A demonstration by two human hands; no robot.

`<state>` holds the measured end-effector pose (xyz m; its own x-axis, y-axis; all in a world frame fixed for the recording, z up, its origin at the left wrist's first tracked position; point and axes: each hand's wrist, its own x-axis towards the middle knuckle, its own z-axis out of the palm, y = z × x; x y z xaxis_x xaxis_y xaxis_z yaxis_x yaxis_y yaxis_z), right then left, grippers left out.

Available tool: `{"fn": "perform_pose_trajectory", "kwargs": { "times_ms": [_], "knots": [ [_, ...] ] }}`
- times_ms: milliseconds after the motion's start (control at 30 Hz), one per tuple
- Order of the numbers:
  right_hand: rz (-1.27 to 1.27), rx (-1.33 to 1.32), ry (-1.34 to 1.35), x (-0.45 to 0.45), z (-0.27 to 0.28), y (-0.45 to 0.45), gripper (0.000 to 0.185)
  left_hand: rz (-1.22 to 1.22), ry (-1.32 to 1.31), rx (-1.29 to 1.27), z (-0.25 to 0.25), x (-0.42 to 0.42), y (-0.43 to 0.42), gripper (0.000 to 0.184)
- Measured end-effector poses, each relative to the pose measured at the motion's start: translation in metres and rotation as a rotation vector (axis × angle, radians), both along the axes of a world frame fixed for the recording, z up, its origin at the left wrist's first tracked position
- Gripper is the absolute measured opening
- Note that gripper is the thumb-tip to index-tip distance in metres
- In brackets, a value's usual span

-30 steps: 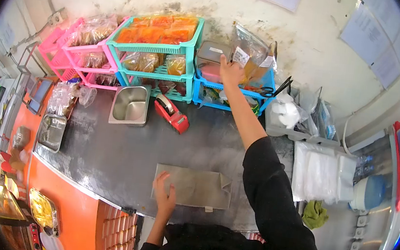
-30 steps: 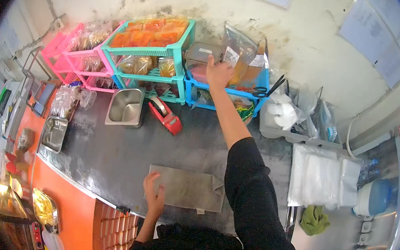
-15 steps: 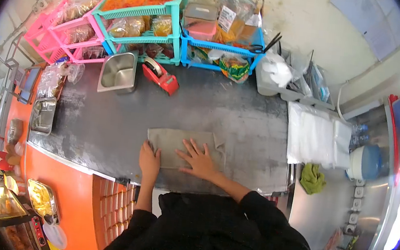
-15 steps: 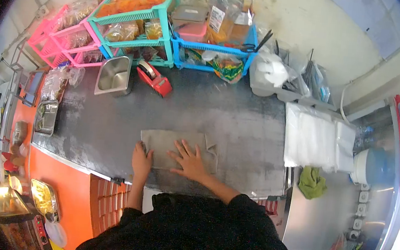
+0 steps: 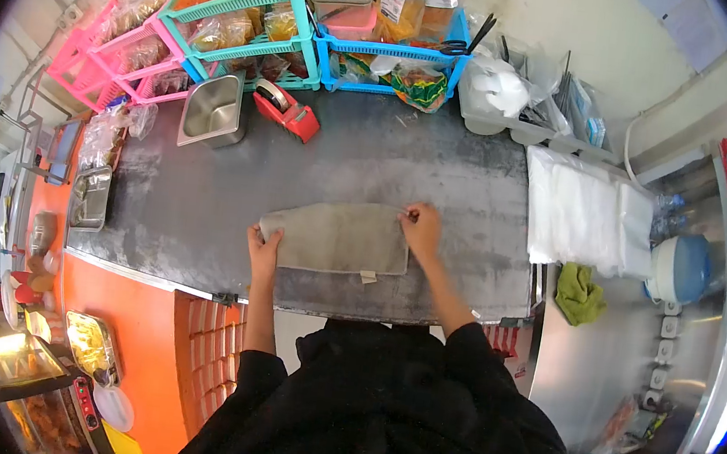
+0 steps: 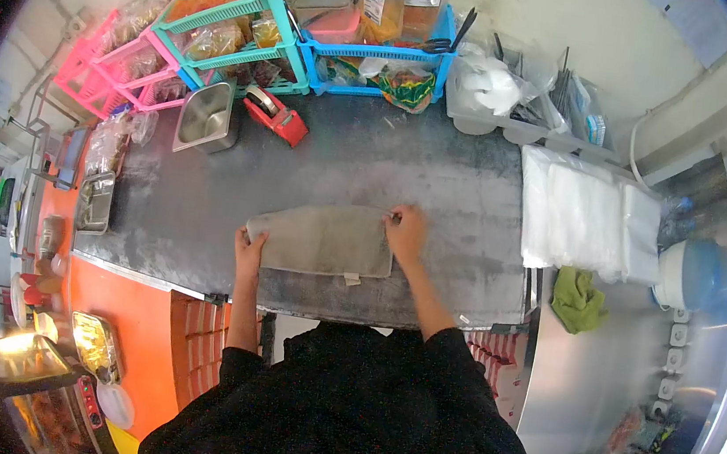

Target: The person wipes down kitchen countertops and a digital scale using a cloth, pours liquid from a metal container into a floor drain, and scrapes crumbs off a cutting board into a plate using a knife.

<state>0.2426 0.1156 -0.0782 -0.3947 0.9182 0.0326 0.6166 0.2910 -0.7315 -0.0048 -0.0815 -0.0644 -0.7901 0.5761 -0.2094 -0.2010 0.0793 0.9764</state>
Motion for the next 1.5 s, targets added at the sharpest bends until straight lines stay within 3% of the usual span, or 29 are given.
{"fn": "perform_pose_trajectory", "kwargs": {
  "times_ms": [100, 200, 300, 367, 433, 500, 600, 700, 800, 900, 1000, 1100, 1200, 1400, 1500],
  "knots": [
    [0.038, 0.133, -0.11, 0.005, 0.008, 0.008, 0.044, 0.053, 0.1, 0.003, 0.005, 0.002, 0.0, 0.045],
    [0.077, 0.078, 0.022, 0.003, 0.019, 0.004, 0.043, 0.087, 0.261, 0.051, 0.019, 0.009, 0.003, 0.048],
    [0.034, 0.053, 0.224, 0.008, 0.009, 0.001, 0.041, -0.011, 0.583, -0.009, 0.072, 0.036, 0.023, 0.05],
    [0.0, 0.041, 0.321, 0.011, 0.002, 0.0, 0.04, -0.146, 0.709, -0.214, 0.101, 0.064, 0.039, 0.052],
    [-0.025, 0.012, 0.393, 0.017, -0.003, -0.002, 0.039, -0.39, 0.793, -0.272, 0.11, 0.095, 0.053, 0.059],
    [-0.039, -0.034, 0.445, 0.023, -0.005, -0.002, 0.038, -0.615, 0.508, -0.077, 0.11, 0.125, 0.062, 0.066],
    [-0.194, -0.082, 0.488, 0.03, -0.006, -0.005, 0.033, -0.927, 0.378, 0.112, 0.085, 0.143, 0.054, 0.071],
    [-0.275, 0.19, 0.337, 0.03, 0.024, -0.021, 0.028, -0.816, 0.395, 0.066, 0.063, 0.136, 0.032, 0.06],
    [-0.023, 0.411, -0.021, 0.007, 0.05, -0.042, 0.028, -0.501, 0.685, -0.221, 0.033, 0.12, 0.01, 0.053],
    [-0.088, 0.334, -0.101, -0.023, 0.046, -0.042, 0.028, -0.45, 0.927, -0.293, 0.043, 0.115, 0.011, 0.051],
    [-0.156, 0.384, -0.034, -0.031, 0.018, -0.012, 0.028, -0.519, 1.08, -0.329, 0.044, 0.116, 0.019, 0.06],
    [0.045, 0.381, 0.003, -0.026, 0.016, 0.007, 0.022, -0.631, 1.227, -0.498, 0.037, 0.124, 0.02, 0.073],
    [0.238, 0.23, 0.091, -0.023, 0.032, 0.011, 0.018, -0.662, 1.175, -0.563, 0.027, 0.129, 0.013, 0.079],
    [0.137, -0.127, 0.073, -0.007, 0.03, 0.013, 0.022, -0.66, 1.168, -0.552, 0.027, 0.13, 0.004, 0.072],
    [0.077, -0.252, 0.115, -0.003, 0.014, 0.015, 0.033, -0.677, 1.172, -0.575, 0.029, 0.129, 0.003, 0.064]
  ]
}}
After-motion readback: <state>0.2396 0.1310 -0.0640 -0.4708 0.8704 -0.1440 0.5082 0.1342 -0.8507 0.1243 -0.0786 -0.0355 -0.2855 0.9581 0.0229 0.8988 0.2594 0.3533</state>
